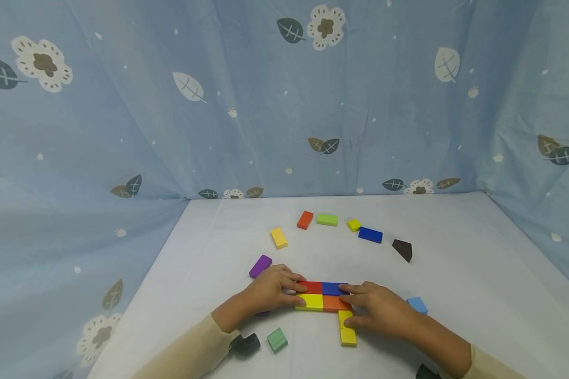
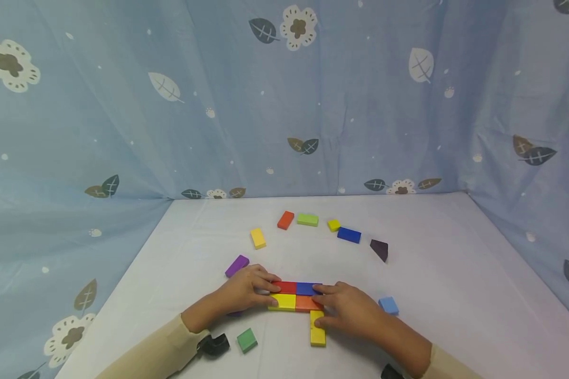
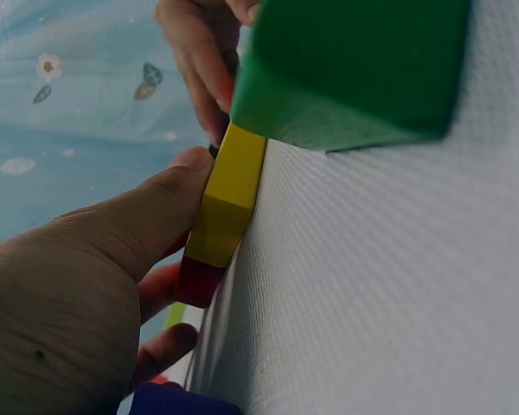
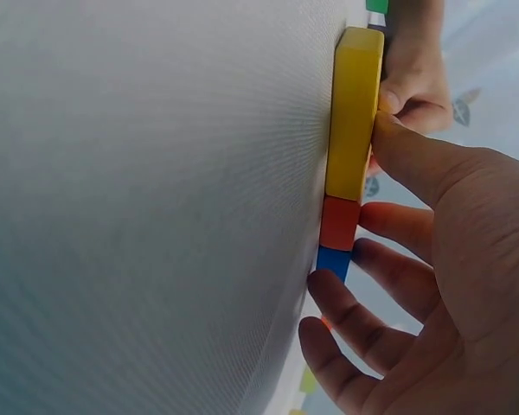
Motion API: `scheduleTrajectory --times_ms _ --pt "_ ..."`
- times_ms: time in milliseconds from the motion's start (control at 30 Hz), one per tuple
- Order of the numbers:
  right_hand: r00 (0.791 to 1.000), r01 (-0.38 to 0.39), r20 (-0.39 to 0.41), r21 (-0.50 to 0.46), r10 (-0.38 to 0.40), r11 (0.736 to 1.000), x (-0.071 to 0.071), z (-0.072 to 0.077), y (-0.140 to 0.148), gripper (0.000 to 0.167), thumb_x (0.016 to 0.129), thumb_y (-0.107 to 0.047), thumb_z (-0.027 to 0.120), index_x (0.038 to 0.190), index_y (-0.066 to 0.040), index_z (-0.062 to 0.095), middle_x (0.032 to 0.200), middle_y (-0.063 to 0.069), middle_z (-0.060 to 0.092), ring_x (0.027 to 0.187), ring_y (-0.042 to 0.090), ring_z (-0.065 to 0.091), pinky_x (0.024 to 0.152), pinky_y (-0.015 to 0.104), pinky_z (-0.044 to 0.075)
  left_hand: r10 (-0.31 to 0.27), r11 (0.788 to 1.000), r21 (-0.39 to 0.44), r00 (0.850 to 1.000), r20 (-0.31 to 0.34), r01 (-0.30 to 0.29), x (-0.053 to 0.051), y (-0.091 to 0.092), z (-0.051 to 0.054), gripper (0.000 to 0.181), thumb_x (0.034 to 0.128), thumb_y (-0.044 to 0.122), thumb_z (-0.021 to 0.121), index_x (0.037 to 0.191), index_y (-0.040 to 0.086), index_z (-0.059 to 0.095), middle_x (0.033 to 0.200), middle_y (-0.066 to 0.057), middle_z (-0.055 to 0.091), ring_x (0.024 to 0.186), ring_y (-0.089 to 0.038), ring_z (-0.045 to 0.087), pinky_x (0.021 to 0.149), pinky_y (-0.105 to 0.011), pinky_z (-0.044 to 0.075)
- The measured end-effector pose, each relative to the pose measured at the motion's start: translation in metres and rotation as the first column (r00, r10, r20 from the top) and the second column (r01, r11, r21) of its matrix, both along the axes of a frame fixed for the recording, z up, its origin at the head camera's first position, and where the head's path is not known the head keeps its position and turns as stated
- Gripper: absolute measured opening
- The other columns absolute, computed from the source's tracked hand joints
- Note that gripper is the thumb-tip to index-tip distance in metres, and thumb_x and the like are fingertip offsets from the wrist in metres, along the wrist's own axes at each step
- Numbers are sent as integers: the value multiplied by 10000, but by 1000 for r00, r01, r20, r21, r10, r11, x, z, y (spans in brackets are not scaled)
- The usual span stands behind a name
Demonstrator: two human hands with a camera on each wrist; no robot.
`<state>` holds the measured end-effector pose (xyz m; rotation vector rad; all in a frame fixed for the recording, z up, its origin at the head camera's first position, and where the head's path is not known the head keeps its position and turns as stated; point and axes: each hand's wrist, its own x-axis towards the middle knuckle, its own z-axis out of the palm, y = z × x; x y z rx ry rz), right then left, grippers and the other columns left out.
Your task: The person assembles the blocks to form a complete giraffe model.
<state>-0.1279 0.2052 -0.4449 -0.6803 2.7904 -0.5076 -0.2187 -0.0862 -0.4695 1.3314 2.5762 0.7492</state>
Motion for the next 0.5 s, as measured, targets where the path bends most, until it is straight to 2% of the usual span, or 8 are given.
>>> scheduleTrajectory --times_ms 500 --pt "999 -35 -8 -10 35 999 -1 2 2 618 846 -626 622 1287 -195 659 1389 -63 541 1183 198 547 921 431 486 7 1000 -11 1000 5 -7 0 1 -1 412 846 581 660 1182 348 713 1217 203 617 1061 -31 519 842 -252 444"
